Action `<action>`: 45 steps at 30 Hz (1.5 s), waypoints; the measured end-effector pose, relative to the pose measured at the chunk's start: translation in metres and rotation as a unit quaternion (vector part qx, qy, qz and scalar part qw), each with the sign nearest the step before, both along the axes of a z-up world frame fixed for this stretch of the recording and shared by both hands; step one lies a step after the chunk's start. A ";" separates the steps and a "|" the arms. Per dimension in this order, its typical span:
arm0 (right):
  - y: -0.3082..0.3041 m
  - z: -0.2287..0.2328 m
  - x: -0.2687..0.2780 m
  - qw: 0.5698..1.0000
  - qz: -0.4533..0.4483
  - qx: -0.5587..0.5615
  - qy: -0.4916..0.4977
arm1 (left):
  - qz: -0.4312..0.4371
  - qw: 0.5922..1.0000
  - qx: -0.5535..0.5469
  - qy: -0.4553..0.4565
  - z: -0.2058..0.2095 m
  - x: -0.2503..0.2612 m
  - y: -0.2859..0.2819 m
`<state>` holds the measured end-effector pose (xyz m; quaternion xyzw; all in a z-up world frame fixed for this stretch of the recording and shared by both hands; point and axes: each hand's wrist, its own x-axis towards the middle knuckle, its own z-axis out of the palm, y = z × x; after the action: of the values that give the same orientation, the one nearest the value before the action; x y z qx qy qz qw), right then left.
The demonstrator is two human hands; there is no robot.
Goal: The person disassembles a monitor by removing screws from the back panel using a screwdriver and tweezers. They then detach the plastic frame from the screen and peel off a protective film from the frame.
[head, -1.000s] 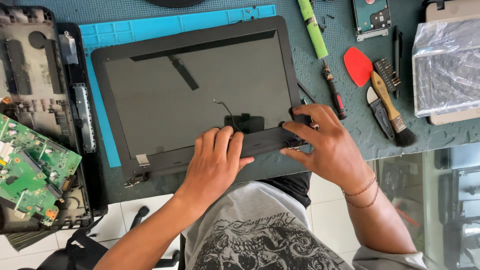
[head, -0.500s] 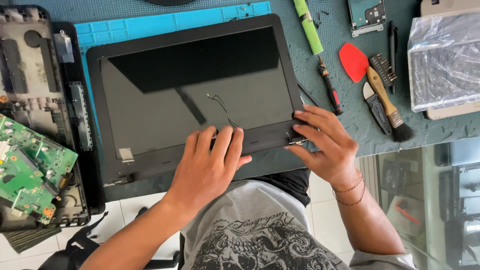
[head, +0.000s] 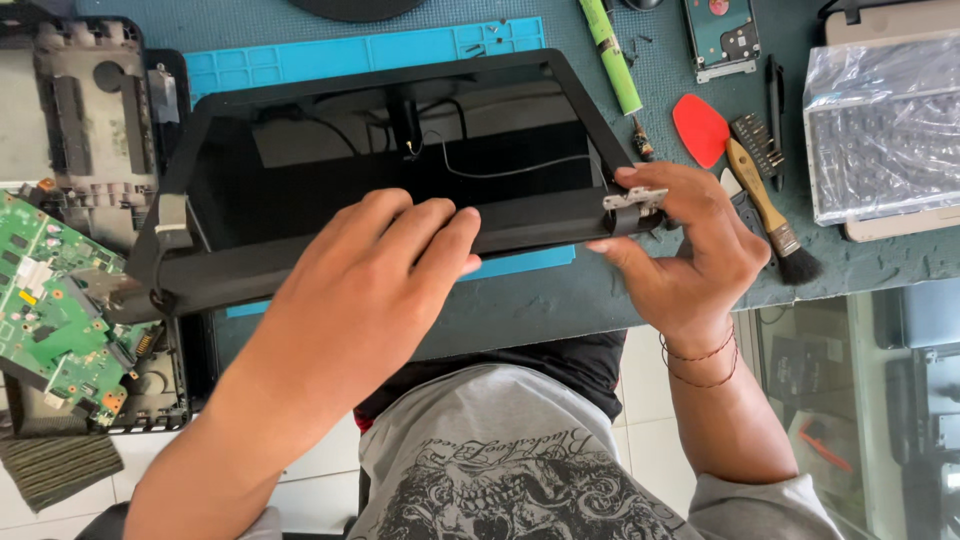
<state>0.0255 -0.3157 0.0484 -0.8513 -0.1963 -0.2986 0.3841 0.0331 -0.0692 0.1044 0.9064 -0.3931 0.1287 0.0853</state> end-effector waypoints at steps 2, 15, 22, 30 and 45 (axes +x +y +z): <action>0.000 0.001 0.001 1.000 -0.015 -0.003 0.001 | 0.000 0.999 0.041 -0.018 0.005 -0.001 0.005; 0.003 0.004 0.013 0.999 -0.035 0.020 -0.018 | 0.036 0.995 -0.058 -0.067 0.013 0.003 0.022; 0.001 -0.001 0.016 0.997 -0.030 0.069 -0.008 | 0.037 0.998 -0.055 -0.006 0.026 -0.005 0.034; 0.006 0.007 0.019 0.997 -0.017 0.075 -0.001 | 0.079 0.993 -0.069 -0.057 0.019 -0.012 0.056; 0.005 0.001 0.017 0.996 -0.007 0.088 0.015 | 0.073 0.997 -0.033 -0.015 0.011 -0.011 0.063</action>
<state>0.0421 -0.3110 0.0498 -0.8200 -0.1574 -0.3042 0.4587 0.0222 -0.0065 0.1154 0.9274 -0.3226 0.1613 0.0990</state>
